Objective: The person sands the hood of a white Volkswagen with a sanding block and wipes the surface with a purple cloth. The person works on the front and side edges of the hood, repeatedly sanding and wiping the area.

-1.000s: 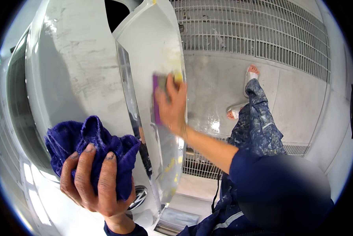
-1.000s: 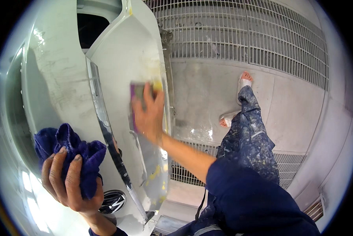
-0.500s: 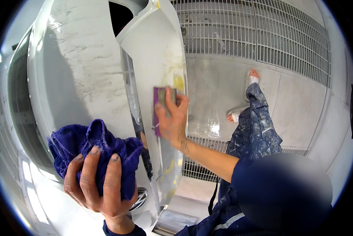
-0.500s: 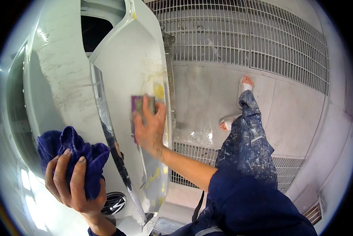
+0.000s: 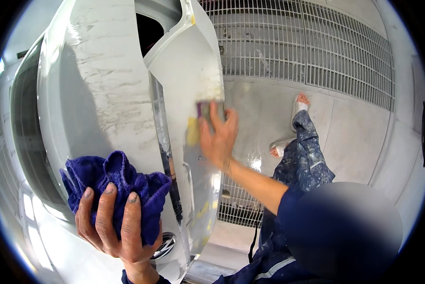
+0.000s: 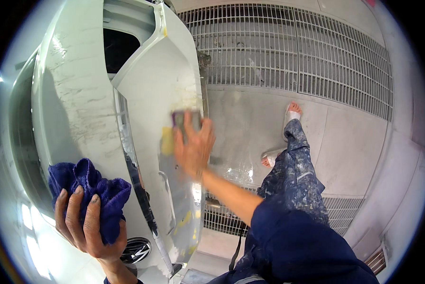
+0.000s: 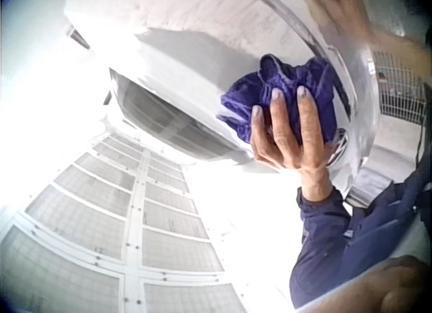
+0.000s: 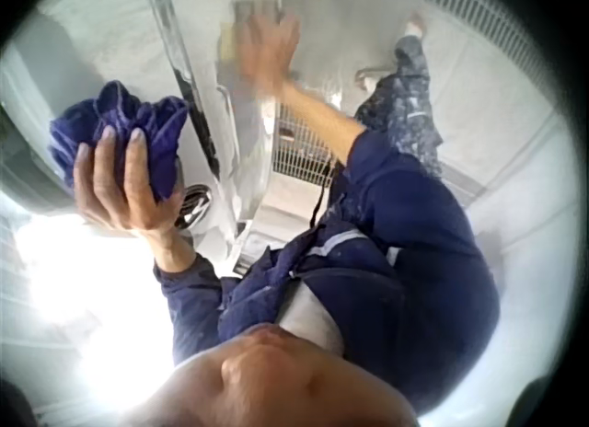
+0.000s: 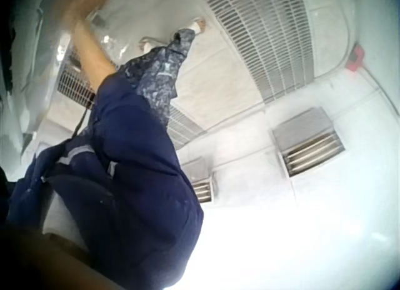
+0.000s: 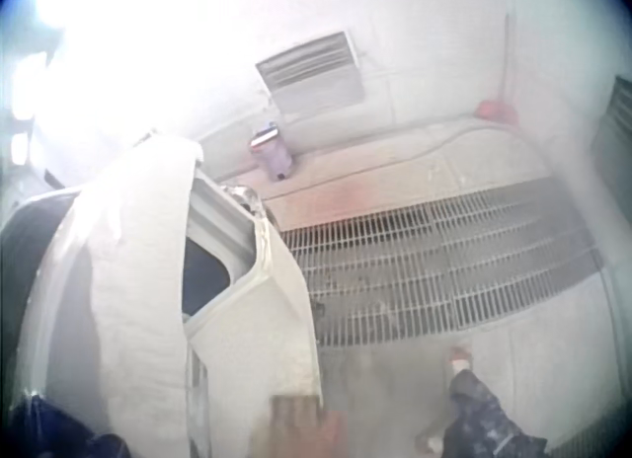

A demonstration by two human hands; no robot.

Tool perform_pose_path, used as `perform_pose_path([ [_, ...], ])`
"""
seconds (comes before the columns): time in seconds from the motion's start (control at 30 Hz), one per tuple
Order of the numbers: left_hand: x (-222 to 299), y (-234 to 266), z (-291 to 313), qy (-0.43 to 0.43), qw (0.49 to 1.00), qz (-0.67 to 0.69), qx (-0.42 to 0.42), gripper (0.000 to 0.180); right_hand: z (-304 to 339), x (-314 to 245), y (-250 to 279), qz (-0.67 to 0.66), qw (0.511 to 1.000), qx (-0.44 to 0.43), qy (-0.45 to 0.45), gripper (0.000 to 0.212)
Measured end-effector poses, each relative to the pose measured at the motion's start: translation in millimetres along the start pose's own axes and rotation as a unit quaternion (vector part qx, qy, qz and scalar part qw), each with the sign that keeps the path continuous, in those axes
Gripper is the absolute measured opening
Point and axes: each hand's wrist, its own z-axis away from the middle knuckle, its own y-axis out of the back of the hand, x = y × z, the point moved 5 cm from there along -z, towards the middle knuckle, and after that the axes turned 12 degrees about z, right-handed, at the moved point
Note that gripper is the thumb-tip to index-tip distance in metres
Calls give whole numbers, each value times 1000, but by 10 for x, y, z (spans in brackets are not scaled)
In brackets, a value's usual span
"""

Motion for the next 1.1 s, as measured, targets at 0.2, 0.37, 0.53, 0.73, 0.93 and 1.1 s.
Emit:
perform_pose_path([
  [0.2, 48, 29, -24, 3, 1000, -11, -20, 56, 375, 211, 216, 55, 997, -55, 19, 60],
  [0.37, -48, -1, 15, 14, 1000, 20, -13, 55, 474, 273, 229, 64, 988, -114, 87, 61],
  [0.53, 100, -105, -26, 20, 1000, -4, -11, 56, -71, 301, -7, 79, 996, -27, 27, 58],
  [0.73, 43, -70, -49, 9, 1000, 6, -27, 61, 189, 368, 111, 100, 991, -58, 73, 62],
  [0.93, -367, 119, -67, 125, 986, 84, 77, 71, 192, 389, 152, 74, 982, -119, 129, 66],
  [1.1, -452, -46, -1010, 53, 992, 79, 86, 64, -1443, 202, 156, 67, 992, 57, 96, 62],
])
